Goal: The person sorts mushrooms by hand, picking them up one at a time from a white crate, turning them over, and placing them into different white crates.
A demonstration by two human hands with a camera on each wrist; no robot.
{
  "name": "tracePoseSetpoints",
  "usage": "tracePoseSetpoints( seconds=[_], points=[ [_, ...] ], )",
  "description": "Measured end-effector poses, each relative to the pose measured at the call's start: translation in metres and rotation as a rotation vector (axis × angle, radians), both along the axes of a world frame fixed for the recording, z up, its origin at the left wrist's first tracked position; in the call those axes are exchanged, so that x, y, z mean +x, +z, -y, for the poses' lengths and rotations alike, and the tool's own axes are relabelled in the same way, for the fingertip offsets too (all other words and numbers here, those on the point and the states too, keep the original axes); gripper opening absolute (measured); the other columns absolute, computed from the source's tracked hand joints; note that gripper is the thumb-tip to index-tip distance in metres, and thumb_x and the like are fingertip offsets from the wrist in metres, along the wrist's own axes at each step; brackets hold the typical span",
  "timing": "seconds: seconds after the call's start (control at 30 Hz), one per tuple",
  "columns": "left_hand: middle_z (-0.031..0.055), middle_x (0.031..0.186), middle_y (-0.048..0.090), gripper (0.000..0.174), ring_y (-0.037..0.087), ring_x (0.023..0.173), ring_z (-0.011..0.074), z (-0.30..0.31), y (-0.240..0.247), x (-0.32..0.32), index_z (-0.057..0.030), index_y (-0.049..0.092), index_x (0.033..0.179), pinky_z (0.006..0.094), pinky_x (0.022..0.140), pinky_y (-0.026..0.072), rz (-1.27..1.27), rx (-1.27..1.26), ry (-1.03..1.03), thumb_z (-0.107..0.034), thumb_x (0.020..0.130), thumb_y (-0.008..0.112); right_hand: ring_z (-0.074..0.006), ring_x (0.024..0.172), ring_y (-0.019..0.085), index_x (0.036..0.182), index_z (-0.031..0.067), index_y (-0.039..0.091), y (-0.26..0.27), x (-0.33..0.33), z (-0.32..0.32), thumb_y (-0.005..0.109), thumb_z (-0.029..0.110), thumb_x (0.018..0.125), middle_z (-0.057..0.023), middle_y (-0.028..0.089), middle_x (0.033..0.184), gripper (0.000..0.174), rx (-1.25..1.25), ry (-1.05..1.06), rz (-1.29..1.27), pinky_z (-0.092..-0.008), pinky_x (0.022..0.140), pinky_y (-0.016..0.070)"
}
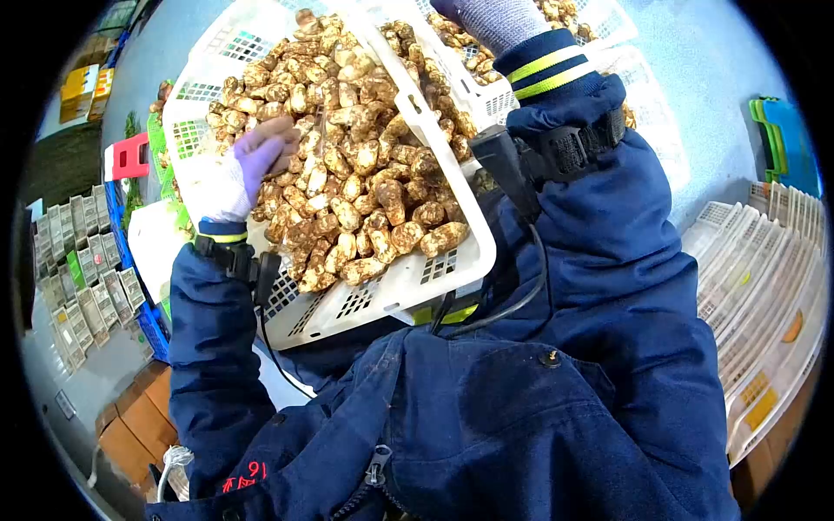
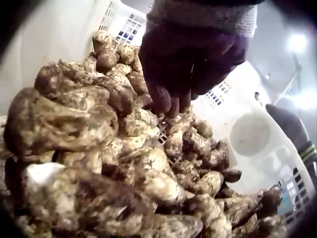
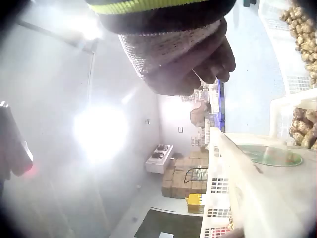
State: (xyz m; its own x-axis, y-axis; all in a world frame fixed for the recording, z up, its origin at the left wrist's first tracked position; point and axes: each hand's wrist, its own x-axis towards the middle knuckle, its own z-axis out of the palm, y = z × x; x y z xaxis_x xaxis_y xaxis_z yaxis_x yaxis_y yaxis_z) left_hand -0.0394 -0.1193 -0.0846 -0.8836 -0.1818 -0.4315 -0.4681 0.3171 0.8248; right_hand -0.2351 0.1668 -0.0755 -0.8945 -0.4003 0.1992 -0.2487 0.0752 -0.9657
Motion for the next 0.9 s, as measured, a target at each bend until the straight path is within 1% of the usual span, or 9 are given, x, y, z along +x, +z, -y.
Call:
tracePoseSetpoints(
  seconds=[0.1,0.17,0.37,0.47,0.57,0.63,0.7,0.77,0.9],
  points=[
    [0.0136,0.116,0.068,0.036,0.064,0.105,0.0214,-0.014,-0.003,0.010,-0.0097,0.062,0.127,0.0322,0.090,0.0506,0.251,-0.525,-0.387,-0.011,0.092,0.056,-0.0131,0.091,0.057,0.124,-0.0027,0.059,0.003,0.002,-0.002,0.058,0.021,0.094,-0.0066,0.065,0.101,0.039,0.060,-0.001,0.005,-0.0258,0.080,0.0471],
    [0.0224,0.118,0.064,0.041,0.064,0.102,0.0364,-0.005,-0.023,0.016,-0.0071,0.062,0.125,0.0388,0.092,0.0496,-0.228,-0.881,-0.769,-0.014,0.085,0.063,-0.0139,0.094,0.058,0.125,-0.0028,0.059,0.019,0.010,-0.005,0.059,0.021,0.094,-0.0076,0.065,0.103,0.039,0.071,0.017,0.062,-0.0267,0.082,0.0472],
    [0.0220,0.099,0.065,0.045,0.064,0.089,0.0354,-0.012,-0.008,0.016,-0.0010,0.063,0.118,0.0447,0.080,0.0501,0.129,-0.819,-0.610,-0.032,0.085,0.068,-0.0173,0.099,0.059,0.125,-0.0016,0.059,0.004,0.000,-0.006,0.058,0.023,0.093,-0.0098,0.066,0.107,0.041,0.098,-0.017,-0.011,-0.0291,0.088,0.0471],
    [0.0197,0.086,0.066,0.043,0.064,0.084,0.0383,-0.034,-0.036,0.029,-0.0013,0.066,0.095,0.0478,0.080,0.0492,-0.024,-0.912,-0.569,-0.044,0.085,0.065,-0.0192,0.101,0.060,0.125,-0.0008,0.060,-0.001,-0.002,-0.002,0.058,0.024,0.093,-0.0109,0.067,0.107,0.041,0.109,-0.029,-0.005,-0.0304,0.089,0.0472],
    [0.0200,0.086,0.066,0.041,0.064,0.084,0.0389,-0.057,-0.043,0.021,-0.0013,0.064,0.093,0.0482,0.076,0.0504,0.040,-1.026,-0.496,-0.041,0.084,0.068,-0.0204,0.103,0.061,0.126,-0.0007,0.059,0.008,0.002,-0.005,0.059,0.024,0.092,-0.0123,0.067,0.109,0.042,0.106,-0.031,0.002,-0.0312,0.091,0.0471],
    [0.0217,0.090,0.066,0.037,0.064,0.084,0.0403,-0.055,-0.039,0.026,-0.0018,0.064,0.096,0.0485,0.076,0.0509,-0.042,-0.915,-0.419,-0.034,0.081,0.072,-0.0199,0.104,0.061,0.126,-0.0012,0.059,0.004,0.002,-0.004,0.058,0.024,0.092,-0.0125,0.067,0.110,0.042,0.077,-0.021,0.007,-0.0307,0.092,0.0468],
    [0.0185,0.090,0.068,0.040,0.067,0.081,0.0317,-0.050,-0.024,0.028,-0.0015,0.064,0.104,0.0409,0.073,0.0525,0.144,-0.685,-0.257,-0.031,0.079,0.075,-0.0196,0.104,0.061,0.126,-0.0015,0.059,0.006,0.003,-0.003,0.059,0.023,0.093,-0.0124,0.067,0.110,0.041,0.087,-0.025,-0.001,-0.0304,0.091,0.0468],
    [0.0046,0.091,0.069,0.038,0.062,0.075,0.0118,-0.048,-0.019,0.031,-0.0007,0.065,0.113,0.0259,0.067,0.0505,0.131,-0.136,-0.077,-0.023,0.084,0.074,-0.0194,0.104,0.061,0.125,-0.0015,0.060,0.007,0.004,-0.005,0.058,0.023,0.093,-0.0123,0.067,0.111,0.041,0.096,-0.032,-0.002,-0.0302,0.091,0.0469],
    [0.0088,0.111,0.067,0.032,0.064,0.087,0.0136,-0.036,0.020,0.007,-0.0013,0.065,0.118,0.0232,0.070,0.0525,-0.056,0.112,0.087,-0.016,0.091,0.066,-0.0193,0.104,0.061,0.125,-0.0009,0.060,0.003,0.004,-0.005,0.058,0.023,0.093,-0.0125,0.067,0.111,0.040,0.137,-0.057,-0.074,-0.0301,0.091,0.0470]
  ],
)
